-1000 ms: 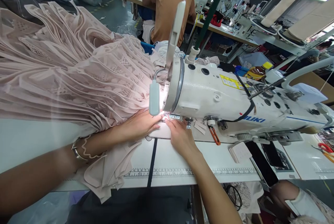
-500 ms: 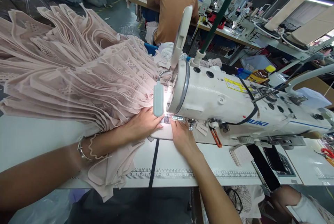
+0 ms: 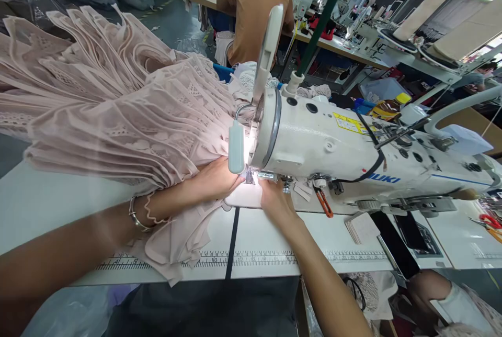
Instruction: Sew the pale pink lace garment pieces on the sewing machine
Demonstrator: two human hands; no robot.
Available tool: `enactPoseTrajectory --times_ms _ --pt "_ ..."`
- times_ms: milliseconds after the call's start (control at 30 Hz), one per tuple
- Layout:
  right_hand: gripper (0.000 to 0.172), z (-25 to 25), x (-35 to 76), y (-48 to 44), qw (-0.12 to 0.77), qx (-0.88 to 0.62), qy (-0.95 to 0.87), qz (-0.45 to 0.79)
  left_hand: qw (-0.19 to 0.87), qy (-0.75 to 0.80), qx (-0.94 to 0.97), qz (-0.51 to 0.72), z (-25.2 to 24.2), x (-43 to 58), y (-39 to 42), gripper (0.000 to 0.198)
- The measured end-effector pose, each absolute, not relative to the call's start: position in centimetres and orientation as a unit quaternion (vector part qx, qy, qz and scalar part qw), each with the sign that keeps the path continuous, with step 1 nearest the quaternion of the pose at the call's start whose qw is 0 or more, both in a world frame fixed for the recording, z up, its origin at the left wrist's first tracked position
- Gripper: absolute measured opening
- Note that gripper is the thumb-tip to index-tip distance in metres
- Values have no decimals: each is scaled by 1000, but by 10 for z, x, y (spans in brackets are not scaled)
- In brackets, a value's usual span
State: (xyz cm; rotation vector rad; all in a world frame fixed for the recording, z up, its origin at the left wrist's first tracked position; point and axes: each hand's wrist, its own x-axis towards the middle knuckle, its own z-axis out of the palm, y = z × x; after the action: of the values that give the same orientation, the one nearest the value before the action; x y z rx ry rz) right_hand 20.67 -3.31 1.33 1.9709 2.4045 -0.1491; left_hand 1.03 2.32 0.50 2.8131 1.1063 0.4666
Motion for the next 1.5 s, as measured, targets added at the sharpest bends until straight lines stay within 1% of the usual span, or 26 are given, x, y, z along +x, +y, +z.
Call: enactPoseTrajectory --times_ms 67,133,433,600,900,1133,1500 --pt "54 12 209 -36 -5 621 782 -46 75 361 914 168 7 11 29 11" --pt "53 9 210 -39 -8 619 785 -31 82 345 917 183 7 10 30 13" --pt "62 -7 218 -43 -33 585 810 17 89 321 924 185 3 11 28 22" --pt "60 -8 221 -43 -45 582 811 16 70 316 928 186 -2 11 28 25" --pt "65 -5 213 -44 -14 598 801 5 69 335 919 195 -3 10 25 18" --pt "65 4 205 -44 29 618 786 -9 48 334 920 201 -5 9 26 20" --pt "63 8 203 -42 28 613 790 -4 40 339 914 217 -8 9 26 20"
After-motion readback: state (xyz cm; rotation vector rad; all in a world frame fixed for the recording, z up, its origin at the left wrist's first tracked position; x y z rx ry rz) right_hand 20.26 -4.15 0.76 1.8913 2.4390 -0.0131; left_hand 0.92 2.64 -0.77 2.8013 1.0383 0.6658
